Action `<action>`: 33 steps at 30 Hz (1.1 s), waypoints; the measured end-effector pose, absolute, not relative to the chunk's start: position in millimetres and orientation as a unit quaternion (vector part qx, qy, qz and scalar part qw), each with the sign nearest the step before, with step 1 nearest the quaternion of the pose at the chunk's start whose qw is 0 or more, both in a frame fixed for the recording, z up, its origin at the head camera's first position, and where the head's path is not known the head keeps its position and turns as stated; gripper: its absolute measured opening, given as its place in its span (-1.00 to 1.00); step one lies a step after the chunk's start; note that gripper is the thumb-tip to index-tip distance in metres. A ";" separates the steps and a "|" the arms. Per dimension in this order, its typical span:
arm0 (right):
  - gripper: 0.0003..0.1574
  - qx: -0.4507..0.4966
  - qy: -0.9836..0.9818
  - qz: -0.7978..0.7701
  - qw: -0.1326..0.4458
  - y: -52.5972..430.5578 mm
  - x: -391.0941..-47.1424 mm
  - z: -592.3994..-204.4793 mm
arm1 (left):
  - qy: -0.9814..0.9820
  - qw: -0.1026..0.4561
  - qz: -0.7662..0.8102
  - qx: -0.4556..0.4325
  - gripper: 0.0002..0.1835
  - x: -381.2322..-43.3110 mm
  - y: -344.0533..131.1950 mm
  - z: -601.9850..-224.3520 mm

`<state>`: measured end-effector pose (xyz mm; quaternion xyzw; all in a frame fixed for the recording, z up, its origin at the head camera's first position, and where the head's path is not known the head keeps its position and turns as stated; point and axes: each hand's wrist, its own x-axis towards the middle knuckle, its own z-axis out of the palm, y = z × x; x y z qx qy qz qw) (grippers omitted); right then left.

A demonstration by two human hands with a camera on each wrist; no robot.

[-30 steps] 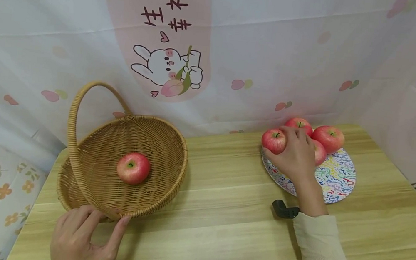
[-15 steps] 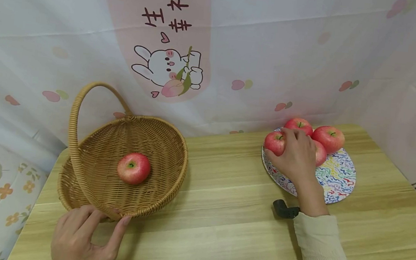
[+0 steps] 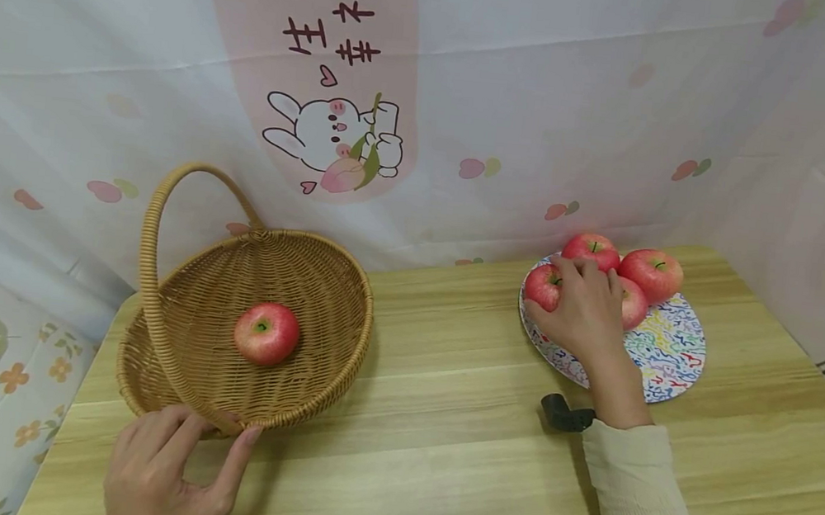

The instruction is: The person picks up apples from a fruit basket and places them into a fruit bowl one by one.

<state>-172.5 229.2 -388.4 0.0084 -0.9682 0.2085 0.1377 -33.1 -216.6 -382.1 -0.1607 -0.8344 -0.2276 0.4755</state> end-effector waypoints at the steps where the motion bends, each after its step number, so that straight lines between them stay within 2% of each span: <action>1: -0.13 0.008 -0.968 0.209 0.138 229.2 -172.6 -388.3 | -0.834 0.477 -0.228 -0.161 -0.35 -33.3 -216.5 -382.2; 25: -0.24 0.042 -0.949 0.239 0.200 216.1 -172.7 -378.7 | -0.839 0.468 -0.223 -0.165 -0.35 -31.4 -219.4 -383.3; 33: -0.28 0.053 -0.942 0.275 0.183 206.7 -171.2 -371.9 | -0.839 0.468 -0.225 -0.166 -0.36 -31.0 -219.4 -383.2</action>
